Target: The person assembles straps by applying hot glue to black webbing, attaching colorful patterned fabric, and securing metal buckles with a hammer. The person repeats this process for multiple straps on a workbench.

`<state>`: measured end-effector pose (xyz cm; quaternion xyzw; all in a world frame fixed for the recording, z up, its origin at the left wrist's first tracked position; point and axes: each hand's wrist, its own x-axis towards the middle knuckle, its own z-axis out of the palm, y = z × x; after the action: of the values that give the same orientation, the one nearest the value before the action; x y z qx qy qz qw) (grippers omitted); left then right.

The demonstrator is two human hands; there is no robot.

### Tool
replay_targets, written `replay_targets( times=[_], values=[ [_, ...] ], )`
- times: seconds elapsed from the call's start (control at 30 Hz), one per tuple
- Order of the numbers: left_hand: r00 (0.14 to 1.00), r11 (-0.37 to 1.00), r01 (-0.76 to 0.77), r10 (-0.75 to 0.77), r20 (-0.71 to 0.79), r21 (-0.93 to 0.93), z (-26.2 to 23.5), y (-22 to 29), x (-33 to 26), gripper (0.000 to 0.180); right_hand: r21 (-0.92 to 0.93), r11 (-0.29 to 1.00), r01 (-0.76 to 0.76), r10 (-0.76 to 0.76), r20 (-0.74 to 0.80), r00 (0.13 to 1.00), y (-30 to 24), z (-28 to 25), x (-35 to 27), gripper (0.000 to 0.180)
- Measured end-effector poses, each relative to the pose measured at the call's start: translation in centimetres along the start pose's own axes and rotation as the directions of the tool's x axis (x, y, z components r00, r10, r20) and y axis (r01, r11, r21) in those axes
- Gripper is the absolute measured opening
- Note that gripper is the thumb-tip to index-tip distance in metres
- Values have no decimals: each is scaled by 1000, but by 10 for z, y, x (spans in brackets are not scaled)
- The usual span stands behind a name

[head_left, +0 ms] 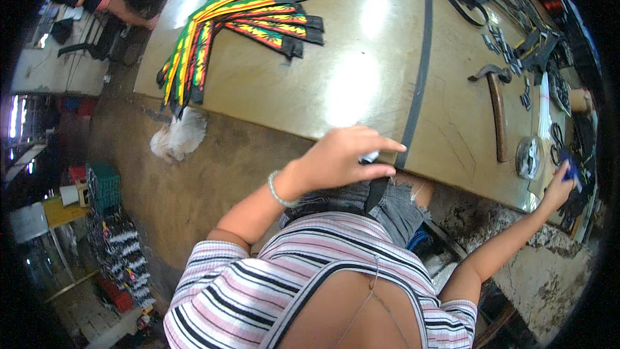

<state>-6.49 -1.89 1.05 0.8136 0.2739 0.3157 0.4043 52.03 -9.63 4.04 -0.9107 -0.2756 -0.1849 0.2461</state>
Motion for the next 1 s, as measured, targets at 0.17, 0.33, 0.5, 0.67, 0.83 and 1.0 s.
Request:
replay_targets(
  times=[0.17,0.33,0.5,0.67,0.83,1.0],
  values=[
    [781,906,317,-82,-619,279,-111,-33,-7,17,-102,988,120,-125,-46,991,138,69,26,81],
    [420,406,831,-7,-908,381,-243,-97,-41,46,-419,906,56,135,412,901,77,-10,-19,90],
    [536,299,819,-94,-839,490,-259,-138,-54,51,45,996,-80,54,407,912,-34,-76,-93,77],
    [388,517,797,-40,-921,313,-247,-88,-31,39,293,943,159,-263,362,894,-106,-91,-128,42],
    [596,930,181,154,-788,318,-205,31,5,18,651,726,222,-425,171,889,-194,-117,-159,24],
    [821,944,-10,196,-536,330,-118,105,51,16,606,302,736,-803,-255,539,-265,-126,-195,34]
  ],
)
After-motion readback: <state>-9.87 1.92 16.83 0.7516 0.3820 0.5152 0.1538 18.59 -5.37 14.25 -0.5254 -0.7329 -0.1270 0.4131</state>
